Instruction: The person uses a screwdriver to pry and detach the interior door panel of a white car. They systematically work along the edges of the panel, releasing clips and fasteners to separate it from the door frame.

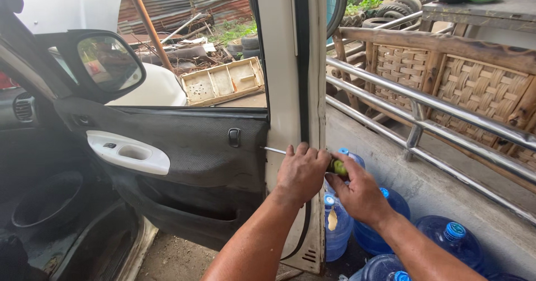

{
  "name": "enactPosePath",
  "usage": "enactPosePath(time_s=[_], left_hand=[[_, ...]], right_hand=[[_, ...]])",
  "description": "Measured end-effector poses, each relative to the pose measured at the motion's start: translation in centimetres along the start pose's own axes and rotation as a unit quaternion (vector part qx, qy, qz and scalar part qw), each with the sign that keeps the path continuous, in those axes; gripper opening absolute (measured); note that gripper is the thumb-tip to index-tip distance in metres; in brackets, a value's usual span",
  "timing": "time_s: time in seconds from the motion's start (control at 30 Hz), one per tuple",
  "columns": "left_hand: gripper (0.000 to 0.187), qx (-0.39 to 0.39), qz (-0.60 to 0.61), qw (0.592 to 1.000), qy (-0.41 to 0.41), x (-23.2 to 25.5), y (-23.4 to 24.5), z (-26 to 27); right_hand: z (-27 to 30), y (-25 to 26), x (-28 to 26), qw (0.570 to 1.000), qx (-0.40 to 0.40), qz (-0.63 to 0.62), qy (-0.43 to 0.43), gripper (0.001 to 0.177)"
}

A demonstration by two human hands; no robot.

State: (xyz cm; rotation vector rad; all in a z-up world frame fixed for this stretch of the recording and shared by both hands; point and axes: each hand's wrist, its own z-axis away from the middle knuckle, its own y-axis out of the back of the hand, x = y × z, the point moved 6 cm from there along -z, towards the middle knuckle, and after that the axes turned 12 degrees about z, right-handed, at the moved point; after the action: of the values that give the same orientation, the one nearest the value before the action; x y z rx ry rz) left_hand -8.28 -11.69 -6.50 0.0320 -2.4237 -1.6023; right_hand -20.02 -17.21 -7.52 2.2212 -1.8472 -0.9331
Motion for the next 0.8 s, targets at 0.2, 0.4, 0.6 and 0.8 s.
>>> enactPosePath(time_s=[0.2,0.4,0.6,0.8], left_hand=[[0.026,-0.036,0.030,0.998,0.043,-1.8,1.1,-0.7],[0.026,-0.061,0.026,0.997,0.030,-3.2,0.4,-1.4],[0.035,-0.148,0.008,0.988,0.042,-3.3,-0.6,-0.7],[0.035,-0.172,0.002,0.983,0.063,-2.8,-0.5,-0.7]], right_hand=[[0.1,-2.0,4.6,0.923,-0.188,-0.046,-0.332,0.040],[0.7,-3.0,5.9,0.851,-0.177,-0.130,-0.478,0.054],[-0.4,-0.3,1.5,0.991,-0.102,0.073,-0.046,0.041],[1.5,-2.4,4.9,0.929,-0.197,0.051,-0.310,0.036]])
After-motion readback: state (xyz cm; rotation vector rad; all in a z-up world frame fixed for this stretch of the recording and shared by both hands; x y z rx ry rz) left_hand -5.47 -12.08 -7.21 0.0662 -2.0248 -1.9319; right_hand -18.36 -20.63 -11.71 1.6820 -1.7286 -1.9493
